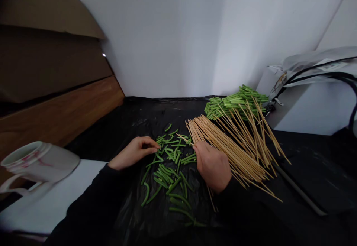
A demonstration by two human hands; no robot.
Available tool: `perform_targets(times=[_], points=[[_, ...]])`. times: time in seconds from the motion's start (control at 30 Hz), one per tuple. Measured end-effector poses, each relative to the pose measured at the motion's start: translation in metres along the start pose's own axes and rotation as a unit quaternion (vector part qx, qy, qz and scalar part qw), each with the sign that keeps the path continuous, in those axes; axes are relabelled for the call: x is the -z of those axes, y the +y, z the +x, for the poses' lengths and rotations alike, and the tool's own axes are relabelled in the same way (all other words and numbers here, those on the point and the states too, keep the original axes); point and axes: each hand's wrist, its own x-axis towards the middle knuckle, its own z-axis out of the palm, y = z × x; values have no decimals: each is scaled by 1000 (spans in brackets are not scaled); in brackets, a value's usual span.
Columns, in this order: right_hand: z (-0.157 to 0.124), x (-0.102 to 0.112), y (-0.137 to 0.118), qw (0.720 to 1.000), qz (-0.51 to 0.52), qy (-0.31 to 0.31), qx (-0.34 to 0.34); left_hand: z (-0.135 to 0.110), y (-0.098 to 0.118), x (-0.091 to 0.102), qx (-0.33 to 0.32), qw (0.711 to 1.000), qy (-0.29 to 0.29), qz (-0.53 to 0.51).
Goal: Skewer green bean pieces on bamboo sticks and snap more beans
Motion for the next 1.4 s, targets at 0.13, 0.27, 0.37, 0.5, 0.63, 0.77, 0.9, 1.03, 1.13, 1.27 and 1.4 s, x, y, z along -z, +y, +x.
perform_targets(times=[0.13,0.27,0.37,0.5,0.63,0.77,0.9,1.03,1.13,1.27,1.4], points=[[0,1,-1,1000,1,0,3,0,2,-1,-23,998,-34,43],[-1,-1,-1,1000,1,6,11,-1,0,-4,-56,995,-43,64],[-1,-1,-2,1000,3,11,13,-1,-3,-4,-68,994,-41,76],[0,0,-4,1000,11,18,23,0,-2,-4,-54,993,-41,100],[0,0,-4,999,13,22,25,2,3,-5,-54,992,-25,115],[0,-1,-4,999,24,21,22,2,8,-5,-75,989,41,119],[0,-1,-5,998,38,35,22,2,11,-10,-41,992,122,18],[0,0,-6,997,55,44,18,4,10,-20,-11,983,147,-108],[-1,1,-6,997,56,50,18,5,7,-26,-23,985,144,-91],[-1,1,-6,998,42,42,14,5,5,-34,-72,984,155,42],[0,3,-4,1000,-21,-5,-7,3,11,-45,-130,979,132,80]])
